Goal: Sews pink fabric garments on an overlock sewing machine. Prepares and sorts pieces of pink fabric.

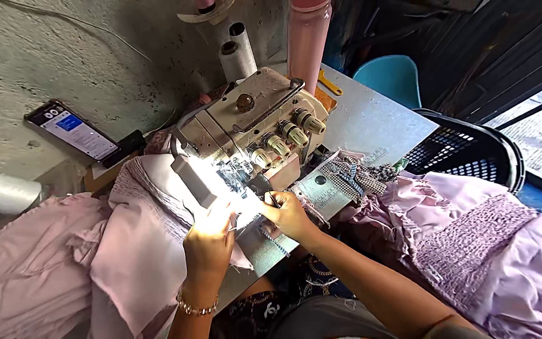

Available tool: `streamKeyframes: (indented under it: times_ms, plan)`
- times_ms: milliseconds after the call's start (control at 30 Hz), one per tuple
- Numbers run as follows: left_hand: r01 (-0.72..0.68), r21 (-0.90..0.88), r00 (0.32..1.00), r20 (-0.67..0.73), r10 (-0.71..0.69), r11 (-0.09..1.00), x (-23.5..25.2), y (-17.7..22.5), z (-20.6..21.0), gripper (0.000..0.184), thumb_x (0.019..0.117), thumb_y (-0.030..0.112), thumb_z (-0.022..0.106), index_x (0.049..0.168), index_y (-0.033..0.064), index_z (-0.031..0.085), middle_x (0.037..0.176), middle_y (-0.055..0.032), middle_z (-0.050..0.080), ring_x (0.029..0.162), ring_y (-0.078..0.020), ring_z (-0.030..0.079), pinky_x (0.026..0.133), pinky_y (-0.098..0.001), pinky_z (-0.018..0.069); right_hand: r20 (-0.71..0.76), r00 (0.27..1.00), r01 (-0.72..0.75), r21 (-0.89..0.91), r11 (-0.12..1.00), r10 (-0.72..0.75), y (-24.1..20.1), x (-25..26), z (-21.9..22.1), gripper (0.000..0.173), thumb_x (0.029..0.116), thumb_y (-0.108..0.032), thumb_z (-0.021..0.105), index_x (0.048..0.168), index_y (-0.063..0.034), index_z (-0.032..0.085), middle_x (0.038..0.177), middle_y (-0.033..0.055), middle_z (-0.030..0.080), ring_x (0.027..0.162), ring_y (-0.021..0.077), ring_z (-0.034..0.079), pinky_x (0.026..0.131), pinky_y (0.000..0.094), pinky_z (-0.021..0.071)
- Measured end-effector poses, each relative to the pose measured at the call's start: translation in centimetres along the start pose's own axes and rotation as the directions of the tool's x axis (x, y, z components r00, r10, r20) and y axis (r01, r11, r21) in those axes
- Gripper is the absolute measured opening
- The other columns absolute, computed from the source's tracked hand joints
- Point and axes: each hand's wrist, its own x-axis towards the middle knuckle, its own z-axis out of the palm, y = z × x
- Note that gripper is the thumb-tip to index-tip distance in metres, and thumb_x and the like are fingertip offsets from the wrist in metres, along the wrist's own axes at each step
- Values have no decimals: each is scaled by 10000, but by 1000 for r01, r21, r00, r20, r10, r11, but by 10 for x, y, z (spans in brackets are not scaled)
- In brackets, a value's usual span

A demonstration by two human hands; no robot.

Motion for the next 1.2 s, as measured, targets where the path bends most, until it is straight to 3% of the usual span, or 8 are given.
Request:
streamKeyframes:
  times_ms: [133,300,433,533,667,867,1067,1200]
  plan:
    - [90,57,996,10,-91,994,13,-6,3,252,945,157,576,926,37,797,841,-177,744,769,-380,729,611,-529,553,-54,985,167,4,986,-167,20,-5,2,322,918,-154,641,650,-190,467,580,-149,413,522,-70,390,515,144,327]
    - [243,101,967,59,-250,965,16,-1,-1,215,940,109,616,996,-15,783,1041,-237,748,1010,-435,721,796,-581,567,12,901,412,-337,846,-434,70,-26,-15,499,961,-466,668,724,-31,607,595,10,524,552,62,487,544,249,420]
    - [258,138,963,43,-266,956,3,1,-9,211,946,93,610,1001,-27,775,1075,-214,751,1020,-391,731,805,-537,587,129,913,401,-463,790,-388,40,-40,-22,648,987,-649,485,1059,-17,607,767,58,612,645,148,592,565,356,498]
    - [249,154,967,17,-254,956,-11,3,-16,198,933,91,615,947,-15,782,1047,-182,763,1009,-359,739,778,-507,594,204,858,493,-580,649,-471,1,-38,-17,366,1054,-285,459,1213,14,598,1109,142,673,901,201,690,689,361,572]
    - [252,124,967,12,-255,960,-24,8,-27,183,900,70,620,801,-21,744,990,-174,762,966,-338,746,737,-484,594,271,755,515,-809,285,-597,-28,-23,7,172,889,-62,645,1001,48,715,1012,214,685,723,311,709,587,408,585]
    - [263,101,964,-64,-257,960,-35,9,-28,242,936,112,589,773,-8,721,919,-146,762,930,-318,749,745,-457,593,402,766,492,-869,55,-501,-40,-12,37,96,803,19,679,862,43,751,1027,253,732,701,346,721,554,444,556]
    - [307,-519,933,327,-147,798,-101,13,-113,260,1019,271,567,984,93,754,757,-12,722,662,-111,691,612,-317,575,282,841,522,-649,554,-461,-20,-39,-3,351,957,-305,631,1141,-12,691,1099,150,693,845,244,704,657,433,590]
    - [450,-610,874,151,-461,653,-77,2,-79,638,910,438,707,1358,-3,594,1345,-158,629,1203,-219,629,947,-383,563,116,940,338,-184,923,-322,24,-62,1,319,872,-217,748,1099,-66,582,764,-114,573,587,-86,474,546,92,415]
